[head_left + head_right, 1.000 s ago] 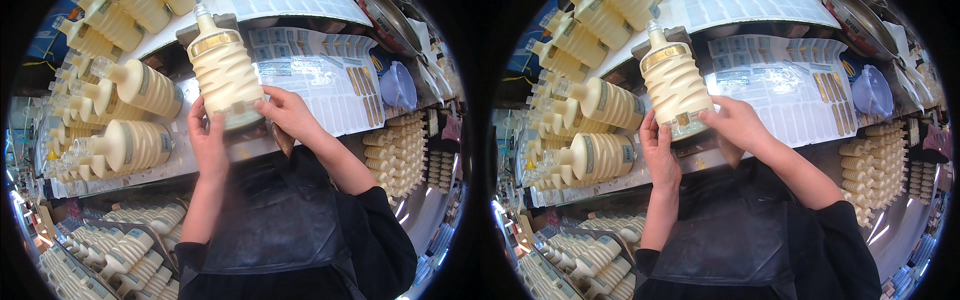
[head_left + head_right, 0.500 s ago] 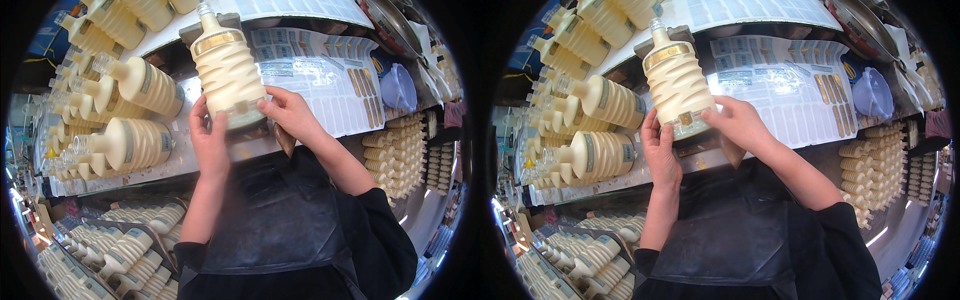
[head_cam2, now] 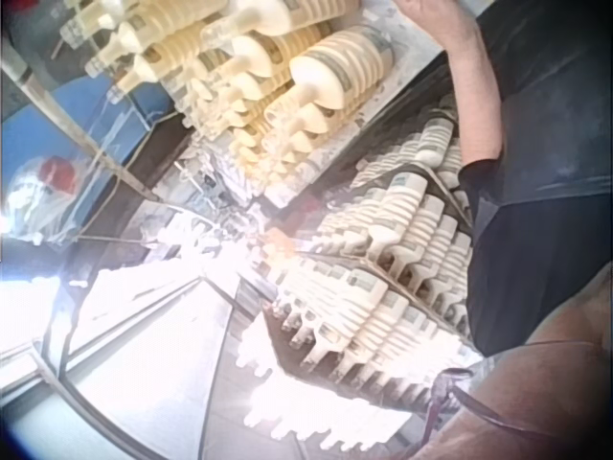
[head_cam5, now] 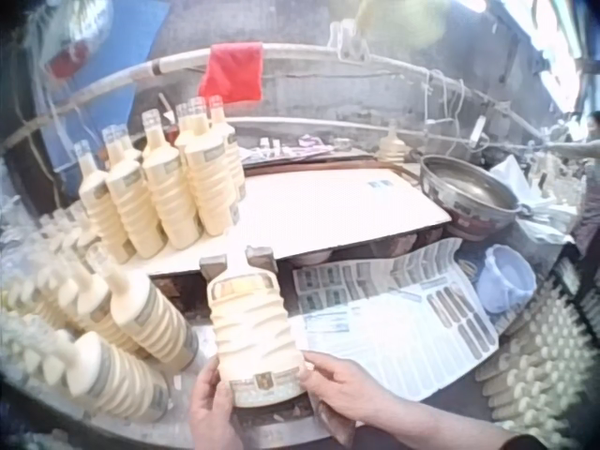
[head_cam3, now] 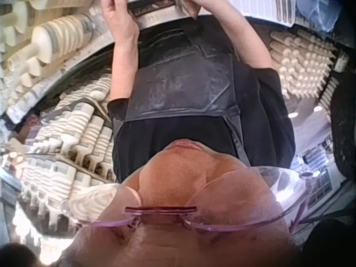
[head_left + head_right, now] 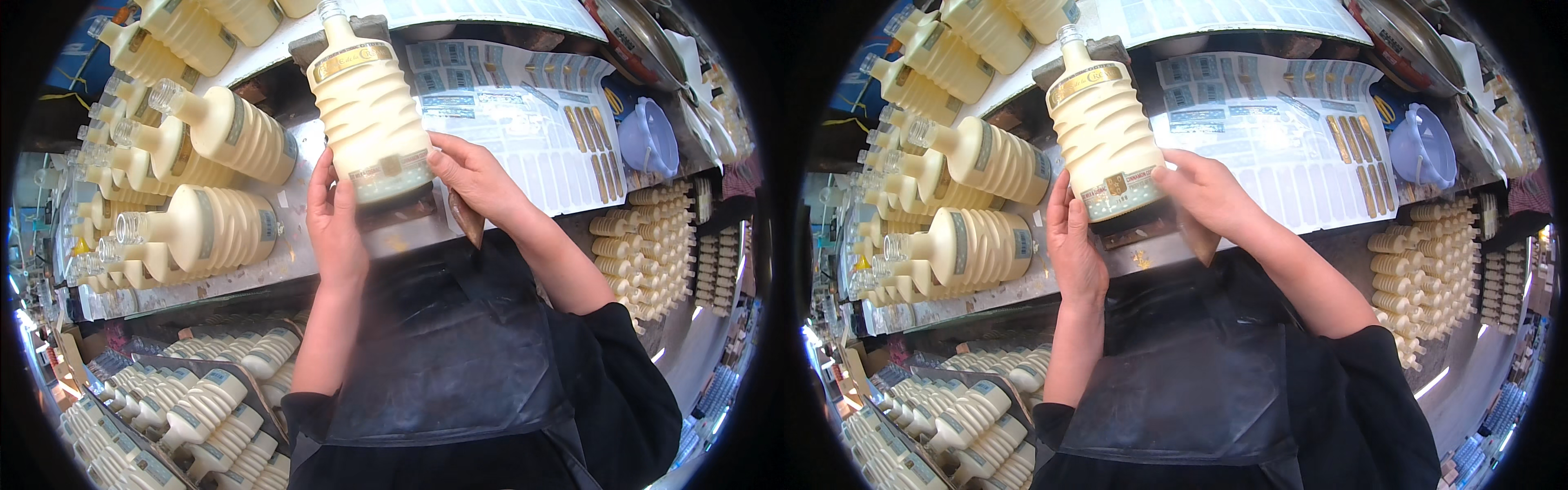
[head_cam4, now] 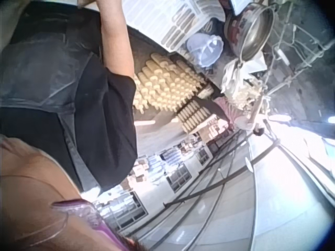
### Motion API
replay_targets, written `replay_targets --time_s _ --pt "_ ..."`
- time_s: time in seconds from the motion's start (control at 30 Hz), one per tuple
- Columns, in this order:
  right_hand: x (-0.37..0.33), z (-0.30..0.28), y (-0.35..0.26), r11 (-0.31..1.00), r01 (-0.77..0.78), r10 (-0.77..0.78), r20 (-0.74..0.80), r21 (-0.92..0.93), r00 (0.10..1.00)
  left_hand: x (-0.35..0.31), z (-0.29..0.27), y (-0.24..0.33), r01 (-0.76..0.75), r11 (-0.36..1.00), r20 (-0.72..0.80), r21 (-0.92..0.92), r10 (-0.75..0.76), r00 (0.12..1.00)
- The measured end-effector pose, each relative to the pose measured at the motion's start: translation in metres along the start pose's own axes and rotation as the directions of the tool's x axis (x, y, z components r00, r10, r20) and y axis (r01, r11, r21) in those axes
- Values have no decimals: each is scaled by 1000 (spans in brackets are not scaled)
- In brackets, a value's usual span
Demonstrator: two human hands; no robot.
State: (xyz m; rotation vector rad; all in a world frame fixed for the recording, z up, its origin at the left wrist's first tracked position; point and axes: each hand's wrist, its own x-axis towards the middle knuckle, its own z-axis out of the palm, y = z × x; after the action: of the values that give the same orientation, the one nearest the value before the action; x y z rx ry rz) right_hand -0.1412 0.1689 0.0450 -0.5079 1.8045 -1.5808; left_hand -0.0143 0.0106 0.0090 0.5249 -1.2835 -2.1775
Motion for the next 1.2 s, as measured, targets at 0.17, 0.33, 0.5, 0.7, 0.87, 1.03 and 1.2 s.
replay_targets --time_s 0.17,0.33,0.5,0.7,0.87,1.03,1.2 --pt "5 6 13 997 76 -77 -52 -28 996 -1 2 -2 -25 998 9 54 25 1000" --pt "6 7 17 995 98 -100 -71 -29 992 -1 4 -2 -32 998 -5 56 32 999" --pt "6 7 17 994 103 -105 -75 -35 992 -2 5 -2 -30 998 -16 57 31 999" --pt "4 7 14 998 50 -51 -66 -24 996 -1 4 -2 -29 998 -8 62 29 1000" --pt "3 5 7 999 -28 28 -19 -25 999 -1 5 -2 -28 998 -9 64 29 1000" --pt "3 7 8 1000 7 -7 -29 -6 1000 -1 5 -2 -33 998 -16 58 34 999" --pt "4 7 11 1000 6 -6 -27 4 1000 -1 6 -2 -30 999 -18 40 31 999"
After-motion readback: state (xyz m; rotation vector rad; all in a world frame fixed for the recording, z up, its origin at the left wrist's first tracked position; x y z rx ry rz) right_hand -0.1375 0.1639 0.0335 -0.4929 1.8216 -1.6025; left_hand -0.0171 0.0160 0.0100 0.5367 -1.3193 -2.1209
